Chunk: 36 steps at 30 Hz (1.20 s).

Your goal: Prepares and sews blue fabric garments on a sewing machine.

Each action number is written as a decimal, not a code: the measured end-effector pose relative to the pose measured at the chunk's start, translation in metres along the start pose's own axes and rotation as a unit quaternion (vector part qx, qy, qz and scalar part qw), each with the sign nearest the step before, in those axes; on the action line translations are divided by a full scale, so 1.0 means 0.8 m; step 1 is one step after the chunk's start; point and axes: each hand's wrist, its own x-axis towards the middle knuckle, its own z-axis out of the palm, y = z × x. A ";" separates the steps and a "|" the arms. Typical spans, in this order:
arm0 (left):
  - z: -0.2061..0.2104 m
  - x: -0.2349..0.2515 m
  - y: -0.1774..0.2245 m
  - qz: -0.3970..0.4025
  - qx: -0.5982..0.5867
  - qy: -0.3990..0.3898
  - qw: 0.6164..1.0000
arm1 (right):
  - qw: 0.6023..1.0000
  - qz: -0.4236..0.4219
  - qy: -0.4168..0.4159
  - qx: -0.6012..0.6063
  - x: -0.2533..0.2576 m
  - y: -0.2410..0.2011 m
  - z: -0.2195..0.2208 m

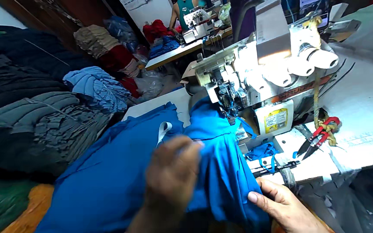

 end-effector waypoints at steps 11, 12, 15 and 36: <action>0.060 -0.081 0.129 -0.263 -0.235 -0.058 0.934 | 1.000 0.007 0.014 0.012 -0.012 0.002 -0.013; 0.061 -0.081 0.129 -0.270 -0.225 -0.053 0.935 | 1.000 0.005 0.015 0.014 -0.011 0.004 -0.011; 0.064 -0.078 0.123 -0.263 -0.221 -0.035 0.938 | 1.000 0.001 0.020 0.016 -0.009 0.009 -0.012; 0.052 -0.066 0.116 -0.388 -0.502 -0.040 0.772 | 0.876 -0.196 0.162 -0.410 0.005 0.013 -0.003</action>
